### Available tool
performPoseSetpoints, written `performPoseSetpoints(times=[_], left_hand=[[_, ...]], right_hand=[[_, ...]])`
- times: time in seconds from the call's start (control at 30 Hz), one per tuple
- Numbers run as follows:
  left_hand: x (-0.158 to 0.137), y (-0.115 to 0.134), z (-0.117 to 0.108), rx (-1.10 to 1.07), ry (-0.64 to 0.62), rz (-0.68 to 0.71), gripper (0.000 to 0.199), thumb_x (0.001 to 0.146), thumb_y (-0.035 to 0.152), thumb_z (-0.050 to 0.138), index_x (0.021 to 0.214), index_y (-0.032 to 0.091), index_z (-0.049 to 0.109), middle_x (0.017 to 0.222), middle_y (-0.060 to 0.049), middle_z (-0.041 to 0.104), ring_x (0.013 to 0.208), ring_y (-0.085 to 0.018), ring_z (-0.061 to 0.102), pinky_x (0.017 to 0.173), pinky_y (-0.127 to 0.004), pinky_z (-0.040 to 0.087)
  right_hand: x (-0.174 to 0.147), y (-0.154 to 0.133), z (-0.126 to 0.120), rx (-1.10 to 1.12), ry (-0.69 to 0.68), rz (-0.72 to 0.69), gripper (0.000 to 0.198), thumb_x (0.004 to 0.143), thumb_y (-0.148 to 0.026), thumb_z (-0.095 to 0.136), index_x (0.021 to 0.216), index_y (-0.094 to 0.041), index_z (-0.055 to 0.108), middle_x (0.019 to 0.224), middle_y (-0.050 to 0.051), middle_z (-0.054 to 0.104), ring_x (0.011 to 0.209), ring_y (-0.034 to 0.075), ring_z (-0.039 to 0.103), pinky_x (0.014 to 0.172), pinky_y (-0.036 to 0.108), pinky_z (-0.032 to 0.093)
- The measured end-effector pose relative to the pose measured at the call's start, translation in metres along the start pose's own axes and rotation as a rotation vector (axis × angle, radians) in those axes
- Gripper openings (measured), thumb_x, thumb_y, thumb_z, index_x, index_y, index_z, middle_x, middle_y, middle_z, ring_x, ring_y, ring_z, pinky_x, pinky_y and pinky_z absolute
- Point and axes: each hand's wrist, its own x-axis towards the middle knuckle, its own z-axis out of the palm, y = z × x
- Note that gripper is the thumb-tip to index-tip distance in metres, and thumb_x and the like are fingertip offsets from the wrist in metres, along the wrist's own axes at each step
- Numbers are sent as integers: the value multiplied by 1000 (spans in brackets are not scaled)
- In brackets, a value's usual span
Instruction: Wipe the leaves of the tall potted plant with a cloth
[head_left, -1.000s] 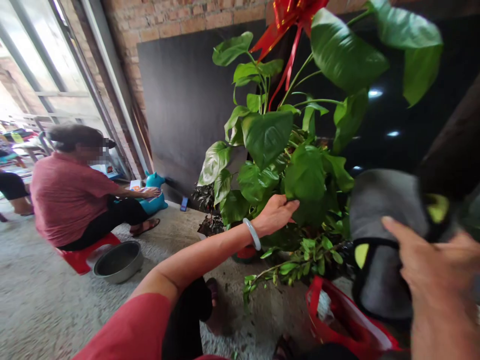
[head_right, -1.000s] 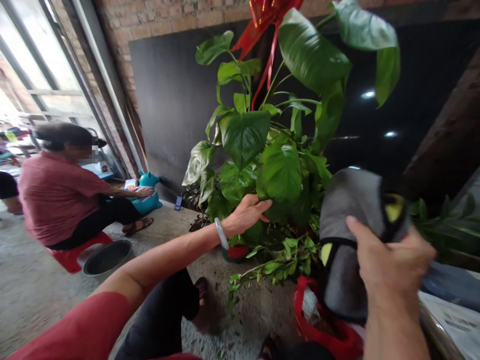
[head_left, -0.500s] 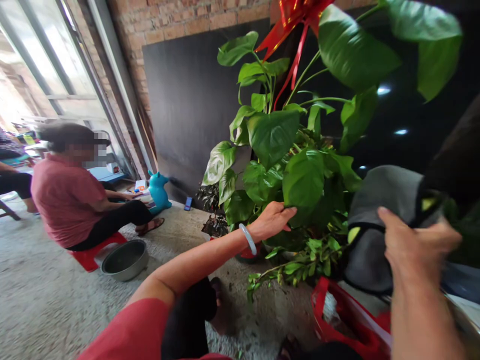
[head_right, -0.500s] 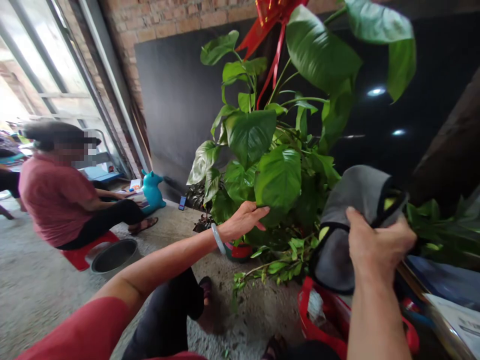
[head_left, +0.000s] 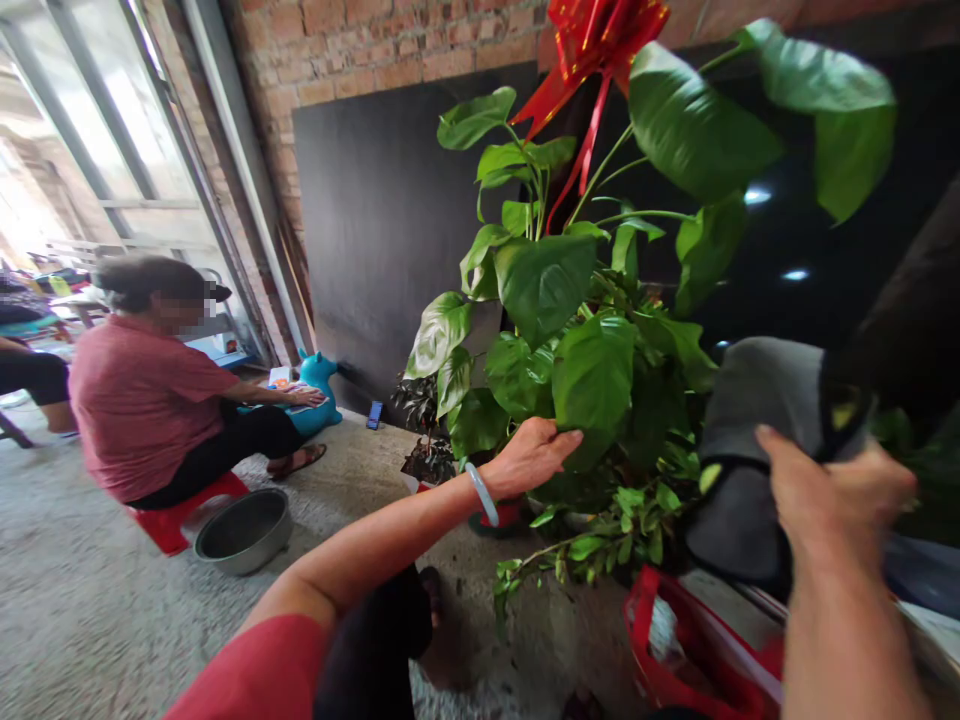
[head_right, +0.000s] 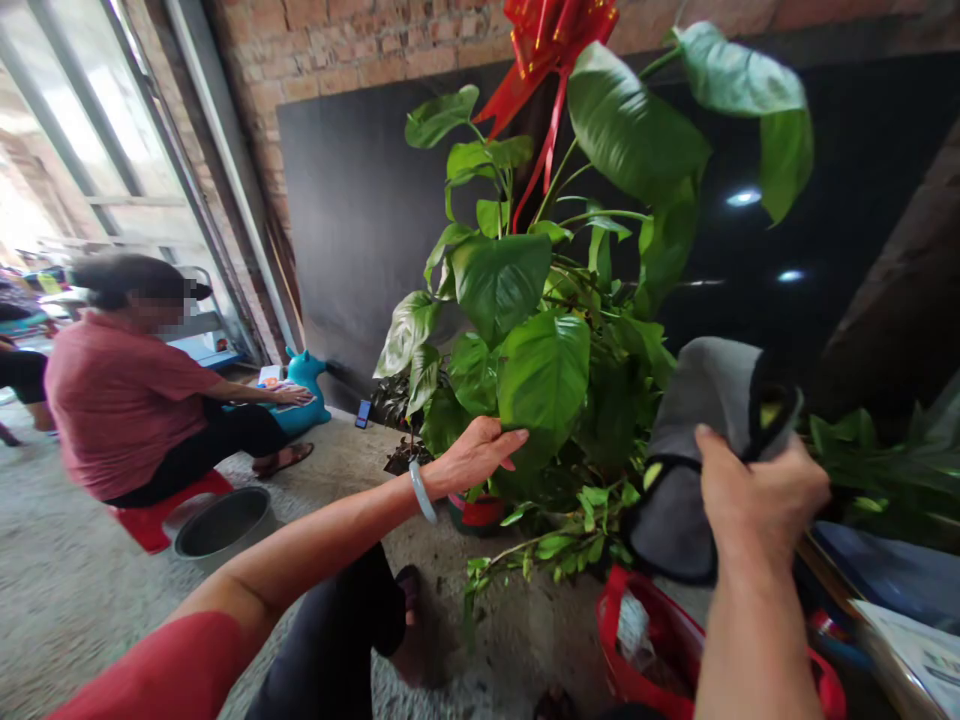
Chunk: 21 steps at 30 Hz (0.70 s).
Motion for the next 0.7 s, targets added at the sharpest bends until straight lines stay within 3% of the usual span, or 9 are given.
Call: performPoseSetpoints(times=[0.07, 0.17, 0.27, 0.33, 0.4, 0.47, 0.53, 0.63, 0.7], left_hand=[[-1, 1, 4, 9, -3, -10, 38, 93, 37, 50, 59, 19, 46, 54, 4, 45, 54, -11, 51, 54, -24, 42], [-4, 1, 3, 30, 10, 7, 39, 93, 36, 50, 59, 19, 46, 54, 4, 47, 53, -11, 51, 51, -23, 38], [-5, -5, -5, 52, 39, 35, 38, 92, 36, 51, 58, 19, 46, 53, 3, 47, 52, -10, 49, 51, -22, 36], [-4, -11, -10, 64, 44, 30, 39, 92, 36, 51, 57, 19, 46, 53, 2, 49, 52, -10, 49, 51, -22, 37], [-4, -15, -11, 66, 45, 17, 39, 92, 36, 51, 58, 19, 47, 53, 1, 51, 52, -11, 50, 51, -22, 38], [-4, -17, -8, 60, 45, 10, 38, 92, 35, 51, 58, 19, 49, 54, 1, 53, 53, -11, 53, 51, -22, 39], [-5, -16, -2, 42, 31, 7, 36, 92, 33, 51, 59, 18, 52, 56, 0, 57, 54, -11, 55, 52, -22, 40], [-6, -14, 2, 31, 11, 1, 34, 92, 31, 50, 60, 18, 54, 58, -1, 60, 56, -12, 57, 54, -22, 42], [-7, -13, 0, 47, 30, 18, 34, 91, 31, 51, 60, 18, 53, 56, 0, 59, 55, -11, 56, 53, -21, 41]], right_hand=[[5, -19, 21, -55, -94, 55, 57, 72, -42, 68, 113, -2, 69, 98, 26, 69, 85, 35, 65, 73, 43, 46], [-30, -24, 43, -47, -361, 22, 36, 65, -38, 69, 91, -13, 73, 79, 15, 69, 79, 32, 64, 72, 40, 47], [-73, -3, 29, 66, -541, -11, 27, 59, -39, 68, 79, -22, 70, 69, 7, 66, 77, 32, 66, 75, 42, 49], [-79, 8, 1, 133, -516, 28, 34, 58, -44, 70, 85, -23, 72, 71, 8, 68, 80, 34, 67, 77, 45, 50], [-67, 4, -28, 155, -291, 59, 48, 59, -51, 75, 95, -20, 73, 77, 11, 70, 82, 36, 68, 76, 47, 51], [-48, -16, -43, 177, -35, -12, 57, 64, -56, 77, 106, -17, 72, 89, 14, 72, 88, 35, 70, 78, 47, 51], [-39, -40, -40, 174, 84, -141, 52, 73, -56, 71, 108, -17, 70, 97, 17, 71, 94, 35, 69, 82, 46, 51], [-55, -52, -11, 106, -124, -261, 44, 77, -50, 61, 104, -16, 68, 92, 19, 71, 92, 37, 68, 81, 46, 51], [-75, -34, 7, 35, -318, -255, 42, 72, -47, 58, 101, -17, 69, 81, 16, 70, 84, 35, 67, 78, 46, 50]])
